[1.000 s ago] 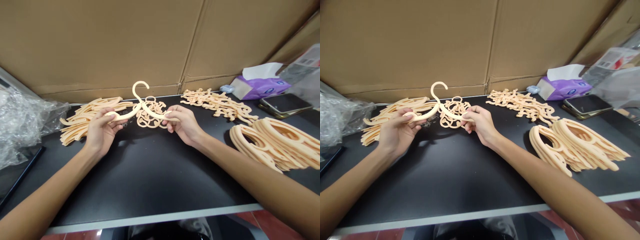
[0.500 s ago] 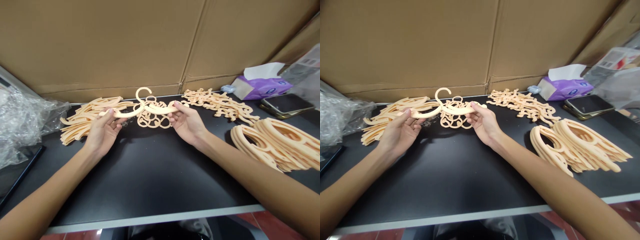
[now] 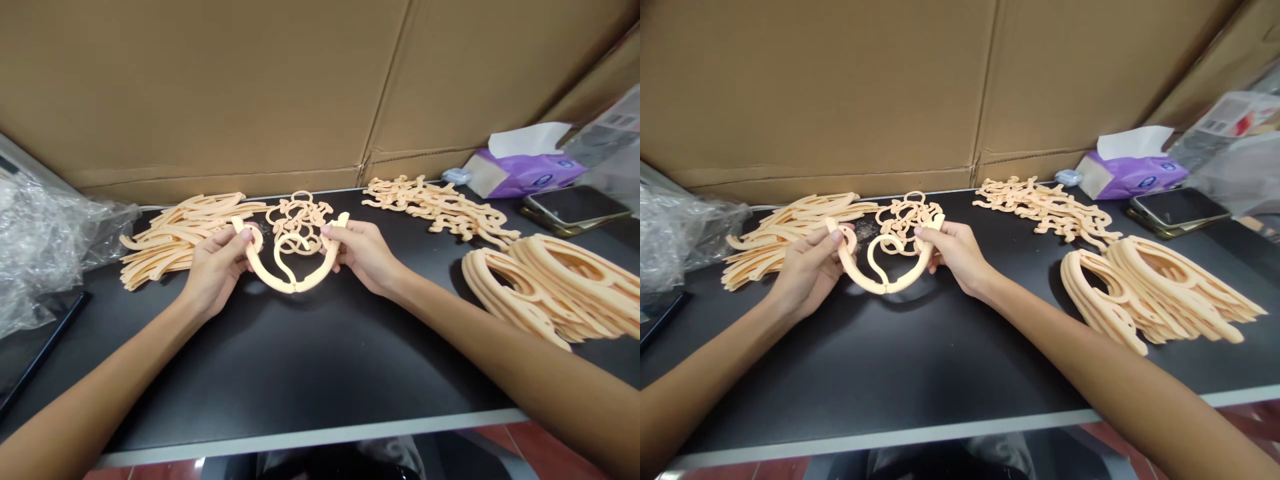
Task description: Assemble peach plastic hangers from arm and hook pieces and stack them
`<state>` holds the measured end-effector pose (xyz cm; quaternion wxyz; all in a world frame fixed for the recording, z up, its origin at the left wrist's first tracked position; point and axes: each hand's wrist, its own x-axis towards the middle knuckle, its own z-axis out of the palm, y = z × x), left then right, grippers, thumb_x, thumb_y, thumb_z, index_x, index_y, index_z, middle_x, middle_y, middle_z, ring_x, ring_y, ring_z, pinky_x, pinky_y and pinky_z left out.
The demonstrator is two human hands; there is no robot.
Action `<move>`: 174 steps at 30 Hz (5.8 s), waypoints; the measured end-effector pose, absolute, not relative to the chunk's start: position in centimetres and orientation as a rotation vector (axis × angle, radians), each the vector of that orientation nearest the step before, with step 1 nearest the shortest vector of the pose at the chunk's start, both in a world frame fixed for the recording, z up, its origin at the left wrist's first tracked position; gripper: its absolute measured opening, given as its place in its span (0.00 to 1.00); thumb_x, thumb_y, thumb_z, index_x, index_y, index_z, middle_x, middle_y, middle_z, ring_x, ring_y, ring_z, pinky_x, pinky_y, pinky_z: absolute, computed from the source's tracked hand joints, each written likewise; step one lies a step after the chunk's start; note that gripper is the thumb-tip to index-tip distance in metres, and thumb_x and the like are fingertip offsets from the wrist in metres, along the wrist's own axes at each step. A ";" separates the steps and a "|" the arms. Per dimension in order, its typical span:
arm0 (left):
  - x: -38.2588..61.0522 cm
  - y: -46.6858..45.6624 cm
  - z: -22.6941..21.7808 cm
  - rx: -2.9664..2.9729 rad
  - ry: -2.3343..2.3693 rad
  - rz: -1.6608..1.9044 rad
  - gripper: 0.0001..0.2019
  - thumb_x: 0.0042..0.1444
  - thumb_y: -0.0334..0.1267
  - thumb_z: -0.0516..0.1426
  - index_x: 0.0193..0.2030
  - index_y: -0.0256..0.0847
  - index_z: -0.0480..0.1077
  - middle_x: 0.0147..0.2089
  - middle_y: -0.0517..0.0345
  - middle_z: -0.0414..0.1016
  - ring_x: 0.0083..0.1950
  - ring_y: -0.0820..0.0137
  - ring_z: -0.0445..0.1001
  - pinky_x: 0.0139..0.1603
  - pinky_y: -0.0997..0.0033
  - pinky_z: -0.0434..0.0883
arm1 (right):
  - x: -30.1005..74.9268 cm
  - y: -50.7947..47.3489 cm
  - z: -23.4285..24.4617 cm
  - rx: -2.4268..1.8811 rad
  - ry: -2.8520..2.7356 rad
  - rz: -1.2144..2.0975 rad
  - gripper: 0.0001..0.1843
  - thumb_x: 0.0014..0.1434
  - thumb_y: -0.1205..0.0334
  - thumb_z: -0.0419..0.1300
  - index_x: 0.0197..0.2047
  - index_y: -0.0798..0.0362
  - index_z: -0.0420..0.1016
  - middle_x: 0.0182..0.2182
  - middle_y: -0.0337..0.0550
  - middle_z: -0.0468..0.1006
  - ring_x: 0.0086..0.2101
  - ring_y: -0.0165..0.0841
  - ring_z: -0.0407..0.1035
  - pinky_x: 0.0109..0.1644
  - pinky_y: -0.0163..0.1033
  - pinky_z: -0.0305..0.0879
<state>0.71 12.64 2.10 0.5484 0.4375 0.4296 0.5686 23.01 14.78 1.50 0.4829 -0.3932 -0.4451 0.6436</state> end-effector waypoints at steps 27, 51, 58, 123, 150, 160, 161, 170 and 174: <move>1.5 11.3 1.5 1.538 1.124 1.002 0.15 0.55 0.47 0.66 0.43 0.37 0.81 0.36 0.54 0.83 0.35 0.69 0.78 0.35 0.75 0.75 | 23.0 14.0 1.2 -0.921 -1.697 1.501 0.17 0.51 0.53 0.67 0.22 0.55 0.71 0.20 0.35 0.70 0.24 0.26 0.62 0.30 0.34 0.59; 1.8 10.6 1.1 2.404 1.506 0.818 0.16 0.61 0.48 0.58 0.28 0.41 0.72 0.28 0.59 0.75 0.33 0.68 0.70 0.41 0.63 0.64 | 22.4 12.3 0.8 -1.303 -2.158 0.472 0.24 0.67 0.51 0.49 0.21 0.52 0.59 0.22 0.39 0.66 0.27 0.29 0.59 0.34 0.38 0.50; 1.5 10.6 1.1 2.456 1.519 0.786 0.16 0.62 0.49 0.58 0.29 0.40 0.74 0.29 0.58 0.77 0.33 0.67 0.70 0.42 0.62 0.62 | 22.5 12.1 0.9 -1.444 -2.216 0.344 0.33 0.66 0.44 0.50 0.16 0.54 0.70 0.16 0.41 0.67 0.22 0.28 0.56 0.31 0.38 0.45; 0.9 11.5 0.7 2.021 1.422 0.749 0.19 0.59 0.53 0.57 0.46 0.42 0.80 0.46 0.54 0.83 0.48 0.59 0.79 0.50 0.63 0.71 | 30.5 -0.8 1.1 -1.140 -2.498 -0.015 0.20 0.62 0.53 0.63 0.53 0.55 0.74 0.52 0.55 0.79 0.50 0.47 0.73 0.51 0.56 0.74; 0.6 11.5 0.6 2.145 1.406 0.690 0.17 0.60 0.52 0.57 0.47 0.46 0.80 0.46 0.56 0.82 0.47 0.62 0.78 0.46 0.65 0.72 | 44.3 0.2 -1.1 -1.412 -1.675 -1.230 0.19 0.49 0.49 0.73 0.39 0.50 0.76 0.29 0.45 0.84 0.30 0.41 0.78 0.37 0.43 0.72; 0.7 11.5 0.6 2.149 1.400 0.693 0.18 0.60 0.52 0.56 0.48 0.46 0.80 0.45 0.56 0.82 0.45 0.63 0.78 0.45 0.66 0.72 | 44.3 0.1 -2.4 -1.546 -1.675 -1.218 0.18 0.54 0.44 0.67 0.35 0.51 0.76 0.35 0.45 0.84 0.40 0.43 0.77 0.46 0.47 0.70; 0.7 11.5 0.6 2.153 1.401 0.691 0.18 0.61 0.52 0.56 0.48 0.46 0.80 0.45 0.56 0.82 0.45 0.64 0.78 0.44 0.66 0.72 | 44.3 0.1 -2.5 -1.537 -1.677 -1.222 0.18 0.54 0.44 0.67 0.34 0.51 0.76 0.36 0.46 0.84 0.40 0.44 0.77 0.46 0.48 0.70; 0.8 11.5 0.7 2.172 1.379 0.693 0.17 0.60 0.51 0.56 0.47 0.44 0.80 0.42 0.56 0.82 0.41 0.65 0.77 0.43 0.66 0.72 | 39.6 2.6 1.3 -1.311 -1.829 -0.973 0.10 0.52 0.59 0.71 0.36 0.51 0.77 0.35 0.47 0.84 0.40 0.43 0.77 0.49 0.48 0.71; 0.8 11.5 0.5 2.184 1.356 0.717 0.17 0.60 0.49 0.57 0.47 0.44 0.80 0.40 0.55 0.82 0.40 0.65 0.77 0.43 0.66 0.73 | 33.7 6.4 3.1 -1.381 -1.970 -0.593 0.06 0.60 0.58 0.64 0.37 0.52 0.79 0.40 0.49 0.83 0.46 0.45 0.73 0.54 0.54 0.66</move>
